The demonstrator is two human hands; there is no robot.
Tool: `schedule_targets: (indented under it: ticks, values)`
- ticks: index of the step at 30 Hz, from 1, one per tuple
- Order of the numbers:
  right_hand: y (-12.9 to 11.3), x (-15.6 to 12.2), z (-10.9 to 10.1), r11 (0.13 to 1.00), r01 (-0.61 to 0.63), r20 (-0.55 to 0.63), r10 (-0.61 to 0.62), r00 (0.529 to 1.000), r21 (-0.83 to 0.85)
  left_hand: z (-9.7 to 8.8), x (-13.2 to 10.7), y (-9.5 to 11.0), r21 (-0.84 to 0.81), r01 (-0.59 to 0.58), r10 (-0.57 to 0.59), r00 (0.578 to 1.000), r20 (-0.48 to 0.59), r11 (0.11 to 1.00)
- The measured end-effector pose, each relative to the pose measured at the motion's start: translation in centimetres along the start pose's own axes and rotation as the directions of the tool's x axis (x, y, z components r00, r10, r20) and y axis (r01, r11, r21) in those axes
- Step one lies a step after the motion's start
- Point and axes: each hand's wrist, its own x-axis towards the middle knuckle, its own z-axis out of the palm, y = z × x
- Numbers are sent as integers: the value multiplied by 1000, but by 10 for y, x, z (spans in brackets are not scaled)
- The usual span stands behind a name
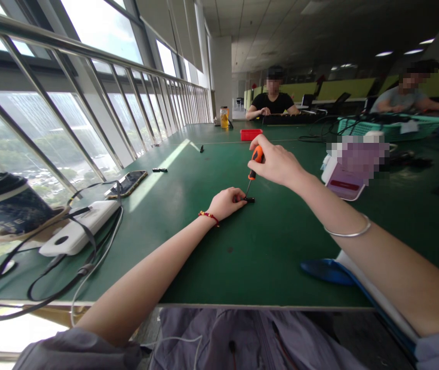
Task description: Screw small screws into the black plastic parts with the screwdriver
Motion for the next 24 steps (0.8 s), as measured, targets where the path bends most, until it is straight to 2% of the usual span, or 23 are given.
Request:
schedule_targets:
  ticks: [12,24]
  values:
    - [-2,-1,-1,1000,11,-21,-11,1000,1,1,1,-2,1,-8,8,1000,4,1000]
    - [-3,-2,-1,1000,20,8,-20,1000,6,0,1,-2,10,-9,9,1000,8,1000]
